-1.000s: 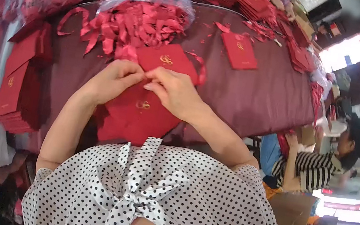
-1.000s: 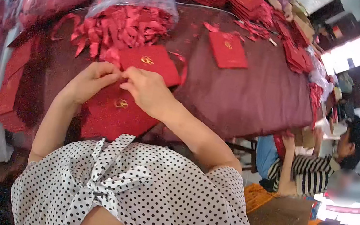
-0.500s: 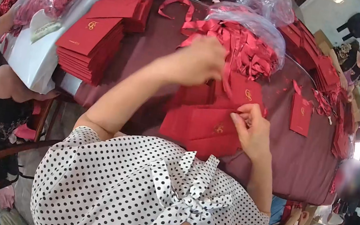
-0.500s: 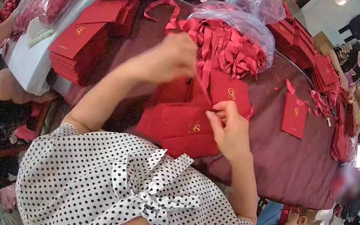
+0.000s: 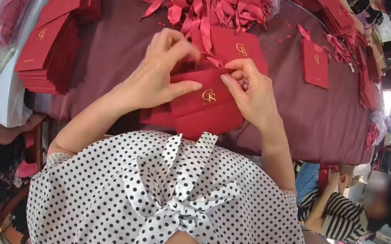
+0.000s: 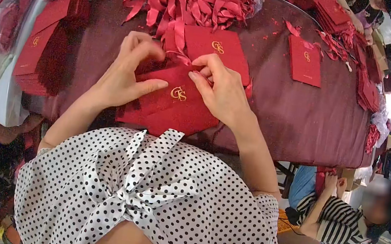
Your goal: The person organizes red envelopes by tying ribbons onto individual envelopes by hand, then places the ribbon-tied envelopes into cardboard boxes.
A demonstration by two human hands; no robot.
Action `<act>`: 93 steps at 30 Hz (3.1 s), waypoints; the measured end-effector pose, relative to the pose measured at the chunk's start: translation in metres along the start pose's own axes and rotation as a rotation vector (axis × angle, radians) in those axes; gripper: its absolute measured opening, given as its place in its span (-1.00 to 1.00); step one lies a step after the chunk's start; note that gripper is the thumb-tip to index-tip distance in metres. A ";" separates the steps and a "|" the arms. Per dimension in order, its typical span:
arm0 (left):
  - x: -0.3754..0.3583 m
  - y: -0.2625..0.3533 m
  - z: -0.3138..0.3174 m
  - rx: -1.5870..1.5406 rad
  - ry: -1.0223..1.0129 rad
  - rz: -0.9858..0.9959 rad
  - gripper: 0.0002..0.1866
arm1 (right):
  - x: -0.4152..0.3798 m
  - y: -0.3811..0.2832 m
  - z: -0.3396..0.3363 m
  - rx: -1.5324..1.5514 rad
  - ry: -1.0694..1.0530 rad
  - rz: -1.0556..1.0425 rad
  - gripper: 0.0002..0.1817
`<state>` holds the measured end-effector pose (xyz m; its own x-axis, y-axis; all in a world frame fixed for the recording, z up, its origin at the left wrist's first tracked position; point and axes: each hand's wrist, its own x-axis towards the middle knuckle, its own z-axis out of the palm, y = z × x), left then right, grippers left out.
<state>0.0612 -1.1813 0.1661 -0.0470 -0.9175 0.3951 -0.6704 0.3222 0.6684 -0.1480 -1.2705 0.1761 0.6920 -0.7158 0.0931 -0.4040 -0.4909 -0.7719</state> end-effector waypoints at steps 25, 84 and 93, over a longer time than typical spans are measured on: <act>-0.007 -0.019 0.009 -0.165 -0.061 -0.049 -0.74 | -0.016 -0.051 -0.010 -0.306 0.128 -0.442 -0.86; -0.010 -0.022 0.032 -0.139 0.197 0.150 -0.96 | -0.003 -0.041 0.042 -0.661 0.199 -0.595 -0.92; -0.007 -0.021 0.027 -0.139 0.147 0.112 -0.93 | 0.007 -0.028 0.037 -0.397 0.170 -0.538 -0.90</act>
<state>0.0555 -1.1880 0.1325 -0.0003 -0.8338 0.5520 -0.5581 0.4582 0.6918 -0.1090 -1.2433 0.1752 0.7673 -0.3735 0.5213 -0.2414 -0.9213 -0.3047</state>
